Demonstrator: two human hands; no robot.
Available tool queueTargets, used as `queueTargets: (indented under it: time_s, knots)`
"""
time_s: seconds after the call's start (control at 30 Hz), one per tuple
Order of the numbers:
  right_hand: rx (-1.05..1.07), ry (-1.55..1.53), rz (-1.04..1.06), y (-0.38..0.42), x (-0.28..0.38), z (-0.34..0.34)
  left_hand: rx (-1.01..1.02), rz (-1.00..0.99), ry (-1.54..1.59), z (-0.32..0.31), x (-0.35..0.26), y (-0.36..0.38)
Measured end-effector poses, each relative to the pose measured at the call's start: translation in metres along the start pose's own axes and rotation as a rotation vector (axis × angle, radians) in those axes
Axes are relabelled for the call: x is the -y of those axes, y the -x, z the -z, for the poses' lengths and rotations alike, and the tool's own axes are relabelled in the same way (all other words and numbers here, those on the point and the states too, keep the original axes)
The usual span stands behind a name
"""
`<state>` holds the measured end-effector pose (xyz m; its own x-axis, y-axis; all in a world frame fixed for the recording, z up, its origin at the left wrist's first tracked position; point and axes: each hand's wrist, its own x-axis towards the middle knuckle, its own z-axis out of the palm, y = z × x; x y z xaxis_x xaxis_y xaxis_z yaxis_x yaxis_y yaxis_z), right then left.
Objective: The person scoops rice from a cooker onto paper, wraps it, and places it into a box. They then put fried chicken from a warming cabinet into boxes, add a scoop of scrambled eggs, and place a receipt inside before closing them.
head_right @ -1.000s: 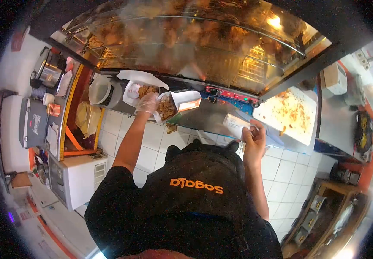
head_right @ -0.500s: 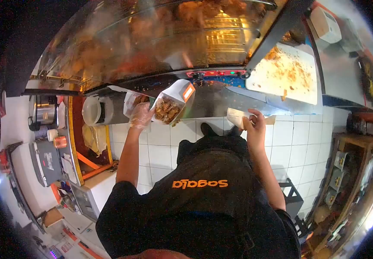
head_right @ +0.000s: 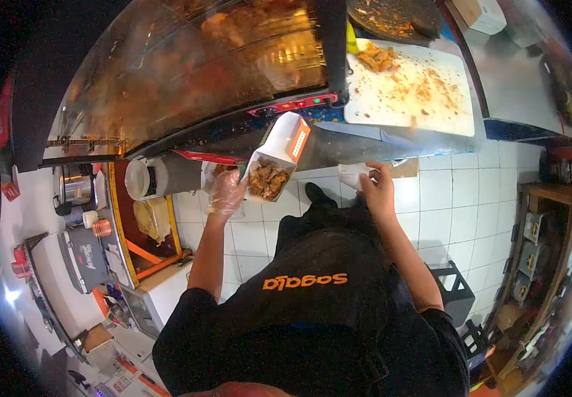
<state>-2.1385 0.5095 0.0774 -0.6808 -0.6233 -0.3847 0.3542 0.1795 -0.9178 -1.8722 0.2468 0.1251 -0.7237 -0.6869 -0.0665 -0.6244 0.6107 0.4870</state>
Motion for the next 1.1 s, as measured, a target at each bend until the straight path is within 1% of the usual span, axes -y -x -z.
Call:
queueTargets:
  time_s: [0.1, 0.23, 0.3, 0.33, 0.37, 0.4, 0.43, 0.47, 0.5, 0.6, 0.63, 0.67, 0.7, 0.73, 0.8, 0.83, 0.87, 0.9, 0.97, 1.0, 1.07, 1.1]
  knots:
    - [-0.046, -0.023, 0.022, 0.007, 0.005, 0.029, 0.000, -0.022, -0.101, -0.016, -0.036, 0.001]
    - [-0.143, -0.016, 0.012, 0.014, 0.008, 0.089, -0.020, -0.080, -0.101, -0.037, -0.106, -0.003]
    - [-0.159, -0.060, 0.080, 0.020, 0.012, 0.130, -0.112, -0.153, -0.159, -0.058, -0.145, -0.001]
    - [-0.173, -0.079, 0.106, 0.021, 0.015, 0.153, -0.116, -0.183, -0.127, -0.072, -0.160, -0.006]
    - [-0.189, -0.091, 0.126, 0.021, 0.012, 0.181, -0.040, -0.143, 0.082, -0.084, -0.180, -0.011]
    - [-0.204, -0.103, 0.149, 0.023, 0.011, 0.209, -0.036, -0.195, 0.103, -0.101, -0.206, -0.017]
    - [-0.239, -0.118, 0.114, 0.032, 0.030, 0.234, -0.075, -0.187, -0.033, -0.108, -0.239, -0.022]
    - [-0.274, -0.122, 0.115, 0.027, 0.030, 0.260, -0.101, -0.157, -0.176, -0.118, -0.262, -0.035]
    - [-0.294, -0.114, 0.130, 0.032, 0.030, 0.284, -0.110, -0.158, -0.138, -0.130, -0.283, -0.042]
    - [-0.374, -0.108, 0.136, 0.038, 0.044, 0.358, -0.100, -0.196, -0.106, -0.161, -0.370, -0.072]
    - [-0.424, -0.009, 0.157, 0.046, 0.044, 0.386, -0.098, -0.237, -0.075, -0.178, -0.395, -0.080]
    - [-0.472, 0.090, 0.177, 0.046, 0.045, 0.408, -0.105, -0.262, -0.061, -0.187, -0.422, -0.093]
    - [-0.541, 0.069, 0.230, 0.042, 0.044, 0.421, -0.081, -0.286, -0.045, -0.197, -0.443, -0.108]
    - [-0.561, 0.069, 0.240, 0.040, 0.050, 0.440, -0.058, -0.315, -0.032, -0.207, -0.468, -0.120]
    - [-0.648, 0.047, 0.185, 0.043, 0.056, 0.470, -0.018, -0.343, -0.034, -0.232, -0.509, -0.149]
    - [-0.662, 0.047, 0.182, 0.042, 0.055, 0.484, -0.036, -0.400, -0.023, -0.242, -0.534, -0.164]
    - [-0.703, -0.047, 0.180, 0.039, 0.053, 0.498, -0.056, -0.455, -0.010, -0.253, -0.558, -0.181]
    - [-0.741, -0.140, 0.181, 0.036, 0.050, 0.512, -0.050, -0.462, -0.003, -0.268, -0.577, -0.199]
    - [-0.780, -0.132, 0.167, 0.030, 0.044, 0.540, -0.100, -0.567, 0.013, -0.304, -0.614, -0.240]
    - [-0.807, -0.128, 0.156, 0.025, 0.041, 0.557, -0.099, -0.572, 0.023, -0.320, -0.636, -0.261]
    - [-0.823, -0.119, 0.144, 0.016, 0.028, 0.596, -0.079, -0.514, 0.052, -0.349, -0.686, -0.300]
    - [-0.844, -0.085, 0.115, 0.010, 0.028, 0.613, -0.058, -0.534, 0.069, -0.368, -0.706, -0.323]
